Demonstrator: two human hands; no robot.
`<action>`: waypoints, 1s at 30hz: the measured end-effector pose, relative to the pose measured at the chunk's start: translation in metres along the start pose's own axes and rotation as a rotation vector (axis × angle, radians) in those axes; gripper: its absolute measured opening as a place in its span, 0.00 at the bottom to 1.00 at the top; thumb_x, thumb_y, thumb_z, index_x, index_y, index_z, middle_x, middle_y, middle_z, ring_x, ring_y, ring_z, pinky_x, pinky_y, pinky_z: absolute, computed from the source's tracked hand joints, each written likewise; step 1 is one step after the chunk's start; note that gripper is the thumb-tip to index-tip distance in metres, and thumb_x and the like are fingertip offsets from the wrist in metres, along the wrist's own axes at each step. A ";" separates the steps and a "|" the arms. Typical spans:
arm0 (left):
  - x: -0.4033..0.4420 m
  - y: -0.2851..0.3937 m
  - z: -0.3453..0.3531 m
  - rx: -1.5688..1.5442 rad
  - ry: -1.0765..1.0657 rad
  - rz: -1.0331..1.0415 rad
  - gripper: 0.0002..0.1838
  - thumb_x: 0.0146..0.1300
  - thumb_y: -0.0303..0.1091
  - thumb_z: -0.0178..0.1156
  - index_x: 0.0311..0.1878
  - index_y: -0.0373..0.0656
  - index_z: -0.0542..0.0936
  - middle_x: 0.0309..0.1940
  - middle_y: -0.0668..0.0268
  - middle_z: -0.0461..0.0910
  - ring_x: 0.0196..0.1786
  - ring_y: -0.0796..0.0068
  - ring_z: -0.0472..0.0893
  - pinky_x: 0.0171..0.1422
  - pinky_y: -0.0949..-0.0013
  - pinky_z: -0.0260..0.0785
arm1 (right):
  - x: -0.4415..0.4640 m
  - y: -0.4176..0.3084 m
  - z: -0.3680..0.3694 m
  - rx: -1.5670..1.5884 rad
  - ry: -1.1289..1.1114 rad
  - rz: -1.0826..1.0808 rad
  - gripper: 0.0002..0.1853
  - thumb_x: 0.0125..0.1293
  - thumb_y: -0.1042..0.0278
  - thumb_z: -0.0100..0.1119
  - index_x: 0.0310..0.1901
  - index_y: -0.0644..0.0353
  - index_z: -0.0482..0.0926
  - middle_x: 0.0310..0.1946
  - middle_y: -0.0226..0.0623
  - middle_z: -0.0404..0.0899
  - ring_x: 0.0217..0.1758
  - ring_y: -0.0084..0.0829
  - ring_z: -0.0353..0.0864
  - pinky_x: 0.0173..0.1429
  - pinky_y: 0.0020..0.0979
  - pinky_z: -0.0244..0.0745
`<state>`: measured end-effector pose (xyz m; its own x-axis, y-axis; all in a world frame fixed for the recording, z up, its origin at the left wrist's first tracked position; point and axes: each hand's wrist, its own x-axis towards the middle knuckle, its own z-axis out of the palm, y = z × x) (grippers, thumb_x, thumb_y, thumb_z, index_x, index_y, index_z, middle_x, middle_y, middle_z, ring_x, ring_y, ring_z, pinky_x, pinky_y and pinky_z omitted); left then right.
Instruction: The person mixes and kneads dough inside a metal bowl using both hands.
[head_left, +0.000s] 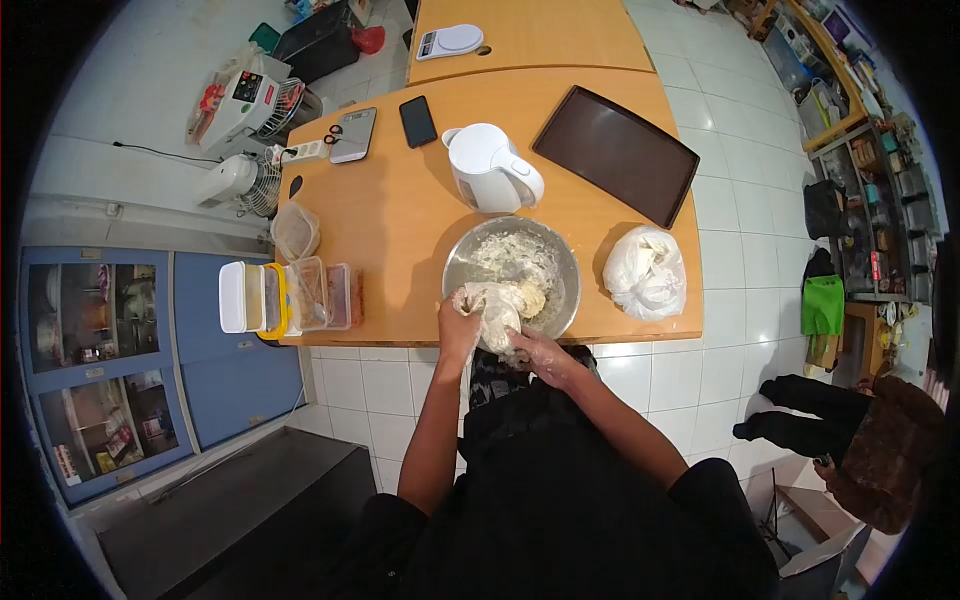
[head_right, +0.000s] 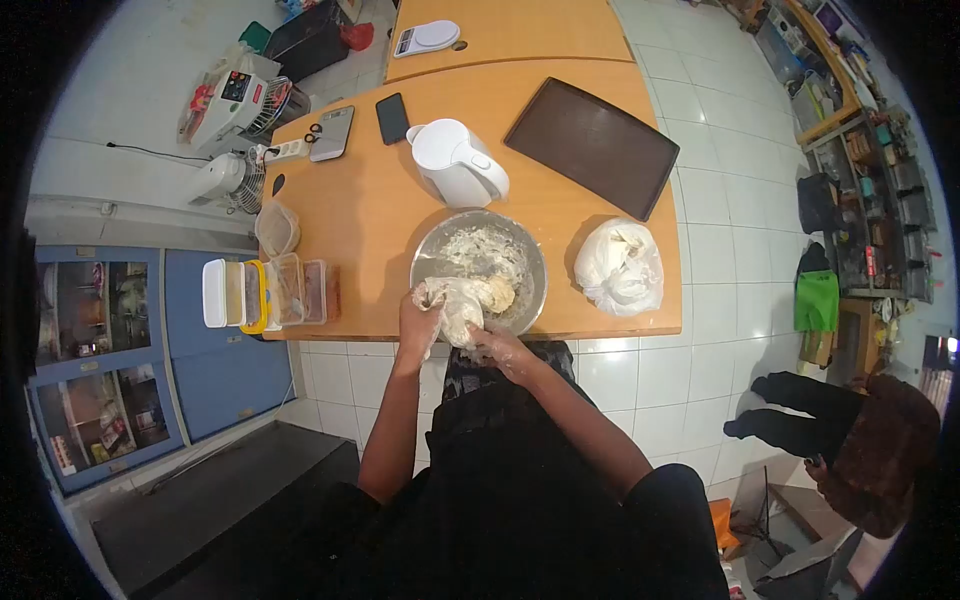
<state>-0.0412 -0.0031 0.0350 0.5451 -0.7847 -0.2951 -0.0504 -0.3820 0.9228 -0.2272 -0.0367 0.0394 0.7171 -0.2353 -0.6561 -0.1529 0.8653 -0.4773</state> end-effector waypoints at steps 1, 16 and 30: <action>0.001 0.003 0.003 0.005 -0.023 0.005 0.14 0.54 0.18 0.59 0.46 0.32 0.80 0.37 0.59 0.84 0.40 0.72 0.81 0.48 0.70 0.73 | -0.002 -0.002 0.000 0.011 0.009 -0.013 0.24 0.68 0.45 0.55 0.58 0.52 0.70 0.45 0.26 0.78 0.45 0.22 0.77 0.49 0.30 0.67; -0.004 0.008 0.011 0.088 -0.100 0.033 0.12 0.54 0.19 0.59 0.44 0.33 0.80 0.38 0.61 0.84 0.41 0.74 0.82 0.47 0.70 0.73 | -0.011 0.004 -0.007 0.000 0.015 -0.023 0.24 0.69 0.47 0.54 0.59 0.54 0.69 0.47 0.27 0.78 0.45 0.23 0.78 0.48 0.29 0.69; 0.007 -0.001 -0.006 0.084 0.011 0.031 0.14 0.51 0.19 0.59 0.44 0.32 0.80 0.36 0.56 0.84 0.40 0.69 0.83 0.46 0.68 0.74 | 0.008 -0.002 0.006 -0.032 0.001 -0.012 0.24 0.69 0.47 0.55 0.58 0.54 0.70 0.45 0.25 0.78 0.43 0.20 0.76 0.45 0.28 0.69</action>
<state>-0.0324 -0.0053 0.0339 0.5517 -0.7913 -0.2638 -0.1373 -0.3981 0.9070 -0.2169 -0.0378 0.0390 0.7180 -0.2462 -0.6510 -0.1662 0.8476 -0.5039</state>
